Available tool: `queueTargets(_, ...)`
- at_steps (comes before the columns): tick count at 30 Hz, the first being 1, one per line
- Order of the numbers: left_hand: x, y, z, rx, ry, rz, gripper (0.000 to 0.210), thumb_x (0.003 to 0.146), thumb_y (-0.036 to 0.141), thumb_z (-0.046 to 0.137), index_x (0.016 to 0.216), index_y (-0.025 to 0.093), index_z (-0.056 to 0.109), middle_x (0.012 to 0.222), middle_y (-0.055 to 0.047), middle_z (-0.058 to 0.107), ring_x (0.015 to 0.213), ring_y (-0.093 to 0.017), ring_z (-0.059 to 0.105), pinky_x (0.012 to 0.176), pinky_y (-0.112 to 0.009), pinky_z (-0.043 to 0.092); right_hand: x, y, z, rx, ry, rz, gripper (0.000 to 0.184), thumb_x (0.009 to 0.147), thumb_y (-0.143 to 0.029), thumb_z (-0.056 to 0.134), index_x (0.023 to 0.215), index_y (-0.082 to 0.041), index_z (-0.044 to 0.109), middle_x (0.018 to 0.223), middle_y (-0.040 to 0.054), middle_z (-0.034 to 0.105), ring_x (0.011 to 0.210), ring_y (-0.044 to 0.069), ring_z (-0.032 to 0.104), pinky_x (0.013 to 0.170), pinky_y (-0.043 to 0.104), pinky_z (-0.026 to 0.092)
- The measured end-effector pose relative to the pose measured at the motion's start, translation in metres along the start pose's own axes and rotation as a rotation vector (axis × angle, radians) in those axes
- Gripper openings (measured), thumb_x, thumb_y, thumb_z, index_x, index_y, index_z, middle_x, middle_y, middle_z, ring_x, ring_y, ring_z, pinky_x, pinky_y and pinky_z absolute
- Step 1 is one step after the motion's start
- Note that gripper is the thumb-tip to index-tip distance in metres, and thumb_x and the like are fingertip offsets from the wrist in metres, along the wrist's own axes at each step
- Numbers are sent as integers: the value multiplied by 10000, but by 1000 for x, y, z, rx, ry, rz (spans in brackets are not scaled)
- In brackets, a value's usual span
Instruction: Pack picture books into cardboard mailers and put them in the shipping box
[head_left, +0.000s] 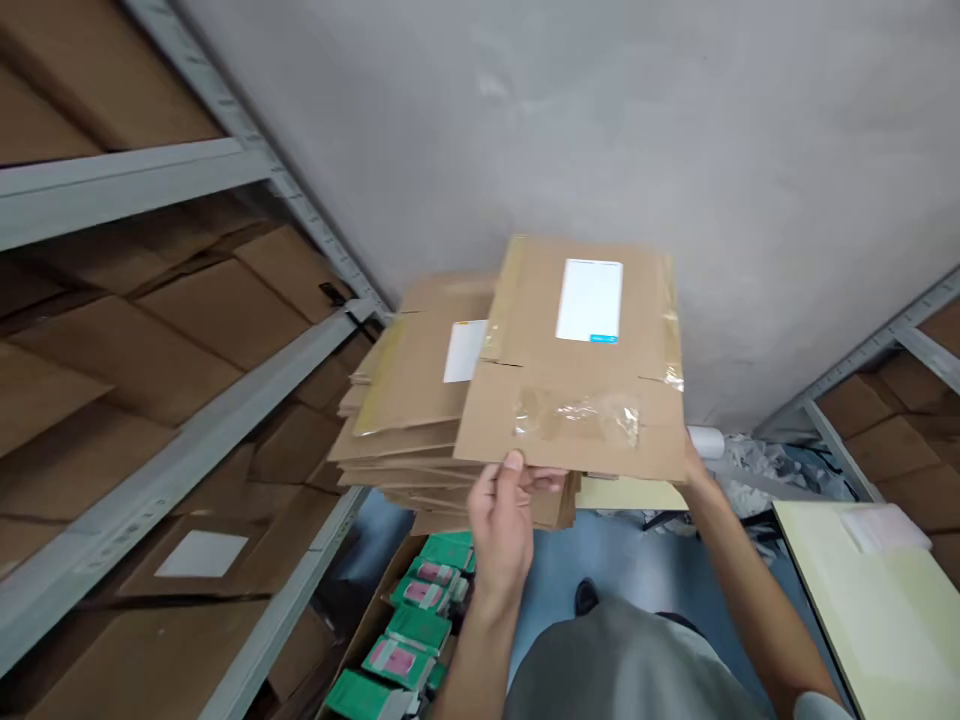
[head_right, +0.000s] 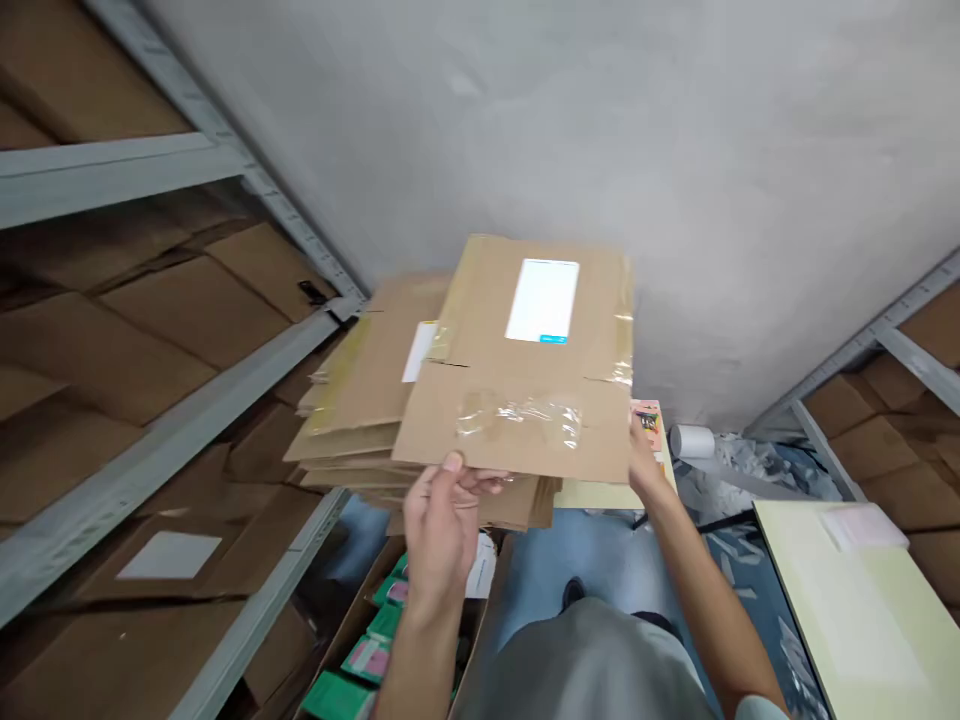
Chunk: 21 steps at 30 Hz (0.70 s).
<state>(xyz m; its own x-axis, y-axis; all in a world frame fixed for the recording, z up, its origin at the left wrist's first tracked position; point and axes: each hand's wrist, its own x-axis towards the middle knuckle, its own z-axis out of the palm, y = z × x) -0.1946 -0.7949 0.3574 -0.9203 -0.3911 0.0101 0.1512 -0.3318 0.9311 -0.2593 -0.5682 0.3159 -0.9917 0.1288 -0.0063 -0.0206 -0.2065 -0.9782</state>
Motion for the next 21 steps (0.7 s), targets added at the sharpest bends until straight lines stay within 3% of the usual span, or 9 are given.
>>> queueTargets(6,-21,-81,74,136,-486,-259,484,881,679,812,867,201,739,767,-52,778,654,-203,738,661,-315,630,-92,-20,-147,79,459,47,670,859,-916,666,957,-259,762,861,66,811,892,292,797,641,365,645)
queueTargets(10,-46,-143,148,257,-847,-281,509,912,702,778,867,198,728,796,-48,752,732,-201,705,726,-300,602,-174,-17,-244,26,775,-10,641,875,-818,752,1113,-223,783,1086,103,829,935,236,780,713,321,634)
queueTargets(14,-100,-192,230,354,-1167,-150,556,924,723,750,714,222,632,689,-9,635,702,-184,597,696,-270,536,-260,-10,-336,-216,1241,-77,572,831,-682,851,1181,-237,769,1299,137,790,1108,264,741,857,383,636)
queueTargets(16,-132,-213,270,398,-1269,-99,577,896,723,773,660,229,590,634,13,561,635,-166,514,628,-258,482,-295,-9,-381,-356,1398,-97,554,838,-649,840,1208,-244,765,1387,150,754,1174,279,705,911,415,620)
queueTargets(19,-180,-247,331,426,-1383,-93,536,868,708,792,684,225,649,660,3,598,657,-171,525,646,-259,474,-339,-12,-447,-447,1499,-83,590,818,-601,851,1302,-280,747,1472,126,713,1089,251,685,848,386,602)
queueTargets(21,-212,-271,368,431,-1443,-129,499,855,695,797,739,219,702,726,-18,665,724,-190,586,707,-270,504,-364,-13,-488,-430,1490,-55,569,795,-589,862,1259,-275,764,1348,102,766,992,231,671,780,352,582)
